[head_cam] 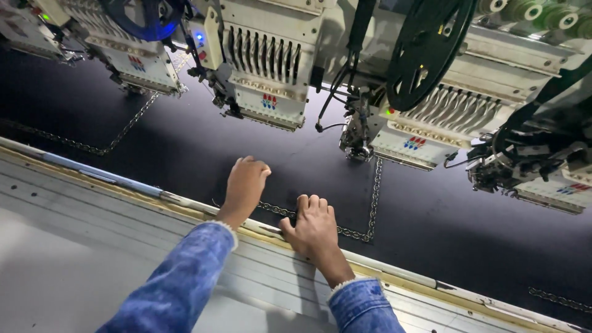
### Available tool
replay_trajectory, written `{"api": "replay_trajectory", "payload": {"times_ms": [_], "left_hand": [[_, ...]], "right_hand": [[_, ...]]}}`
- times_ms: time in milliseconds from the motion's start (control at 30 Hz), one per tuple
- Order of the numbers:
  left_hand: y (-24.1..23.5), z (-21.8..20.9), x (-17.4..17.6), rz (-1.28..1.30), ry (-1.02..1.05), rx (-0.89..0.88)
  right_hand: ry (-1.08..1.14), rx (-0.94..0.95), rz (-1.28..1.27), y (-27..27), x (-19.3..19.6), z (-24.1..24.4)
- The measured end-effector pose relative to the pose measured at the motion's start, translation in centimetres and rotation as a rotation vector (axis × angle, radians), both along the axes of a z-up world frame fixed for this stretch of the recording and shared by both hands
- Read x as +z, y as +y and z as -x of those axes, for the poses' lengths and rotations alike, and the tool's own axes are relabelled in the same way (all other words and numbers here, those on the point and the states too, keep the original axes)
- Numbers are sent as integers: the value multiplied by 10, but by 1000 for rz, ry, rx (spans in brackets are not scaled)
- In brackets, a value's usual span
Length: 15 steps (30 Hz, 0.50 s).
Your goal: The person attaches metal chains to a black fabric surface under multiple industrial embroidery machines. They thread the chain ends through machine components and press a green button on a control panel to start the machines.
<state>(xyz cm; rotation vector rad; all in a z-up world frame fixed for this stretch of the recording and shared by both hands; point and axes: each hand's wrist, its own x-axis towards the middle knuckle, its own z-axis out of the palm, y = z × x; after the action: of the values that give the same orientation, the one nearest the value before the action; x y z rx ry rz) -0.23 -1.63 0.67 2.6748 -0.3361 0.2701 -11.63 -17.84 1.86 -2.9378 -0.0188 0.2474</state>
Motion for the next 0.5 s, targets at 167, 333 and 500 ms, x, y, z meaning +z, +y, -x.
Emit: {"api": "replay_trajectory", "payload": {"times_ms": [167,333,500], "left_hand": [[-41,-29,-7,-161,-54,8],[-82,-71,-32,-174,-176,9],[-113,-103,-64,-220,-236,38]], "right_hand": [[-53,5,-16,-1,-5,2],[-103,2,3,-5,-7,0],[12,34,-26,-5,0,-4]]}}
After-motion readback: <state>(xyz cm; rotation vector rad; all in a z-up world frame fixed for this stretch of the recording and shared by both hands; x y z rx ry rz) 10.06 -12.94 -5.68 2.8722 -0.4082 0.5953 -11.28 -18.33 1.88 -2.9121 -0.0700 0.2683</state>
